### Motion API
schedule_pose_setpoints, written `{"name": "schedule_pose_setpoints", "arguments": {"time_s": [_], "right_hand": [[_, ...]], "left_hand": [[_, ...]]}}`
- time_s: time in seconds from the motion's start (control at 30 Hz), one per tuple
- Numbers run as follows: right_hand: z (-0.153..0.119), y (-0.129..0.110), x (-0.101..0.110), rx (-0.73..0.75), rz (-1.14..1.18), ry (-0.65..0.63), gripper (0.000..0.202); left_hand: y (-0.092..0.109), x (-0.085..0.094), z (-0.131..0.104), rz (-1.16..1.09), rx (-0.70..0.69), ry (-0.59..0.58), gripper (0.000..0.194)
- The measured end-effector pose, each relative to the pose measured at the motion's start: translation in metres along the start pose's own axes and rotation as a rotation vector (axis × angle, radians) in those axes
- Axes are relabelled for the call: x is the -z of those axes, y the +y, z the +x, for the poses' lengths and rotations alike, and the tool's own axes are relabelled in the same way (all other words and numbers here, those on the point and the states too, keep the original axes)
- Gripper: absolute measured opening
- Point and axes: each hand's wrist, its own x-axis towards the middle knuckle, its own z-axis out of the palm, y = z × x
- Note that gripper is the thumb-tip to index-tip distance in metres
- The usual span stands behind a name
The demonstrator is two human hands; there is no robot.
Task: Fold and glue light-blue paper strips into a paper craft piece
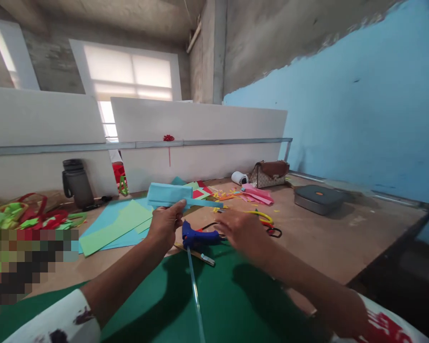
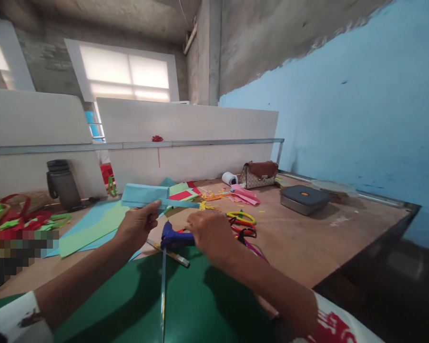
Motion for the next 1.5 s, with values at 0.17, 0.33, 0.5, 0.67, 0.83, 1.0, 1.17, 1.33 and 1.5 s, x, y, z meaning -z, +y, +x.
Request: {"name": "schedule_pose_setpoints", "arguments": {"time_s": [0.17,0.33,0.5,0.67,0.83,1.0,1.17,1.33,1.5], "right_hand": [[0.004,0.093,0.016,-0.235,-0.001,0.085,0.028],[0.011,0.154,-0.017,-0.308,-0.032,-0.129,0.019],[0.011,0.164,-0.053,-0.283,-0.041,-0.312,0.03],[0.008,0.166,-0.066,-0.247,-0.014,-0.355,0.03],[0.007,0.163,-0.068,-0.226,0.029,-0.314,0.039],[0.01,0.16,-0.06,-0.339,0.003,-0.203,0.065],[0.015,0.156,-0.025,-0.459,-0.044,0.014,0.057],[0.026,0.112,0.016,-0.447,0.028,0.192,0.055],[0.033,0.03,0.017,-0.246,0.321,0.221,0.041]], "left_hand": [[-0.016,-0.038,0.014,0.014,0.021,-0.064,0.034],[-0.032,-0.064,0.022,0.065,0.057,-0.104,0.036],[-0.047,-0.077,0.029,0.127,0.086,-0.136,0.036],[-0.057,-0.077,0.036,0.173,0.108,-0.128,0.036],[-0.057,-0.074,0.036,0.174,0.105,-0.086,0.032],[-0.046,-0.063,0.031,0.136,0.088,-0.073,0.033],[-0.027,-0.041,0.025,0.075,0.066,-0.041,0.036],[-0.004,-0.012,0.019,0.011,0.03,0.019,0.034],[0.018,0.028,0.01,-0.057,-0.018,0.102,0.031]]}}
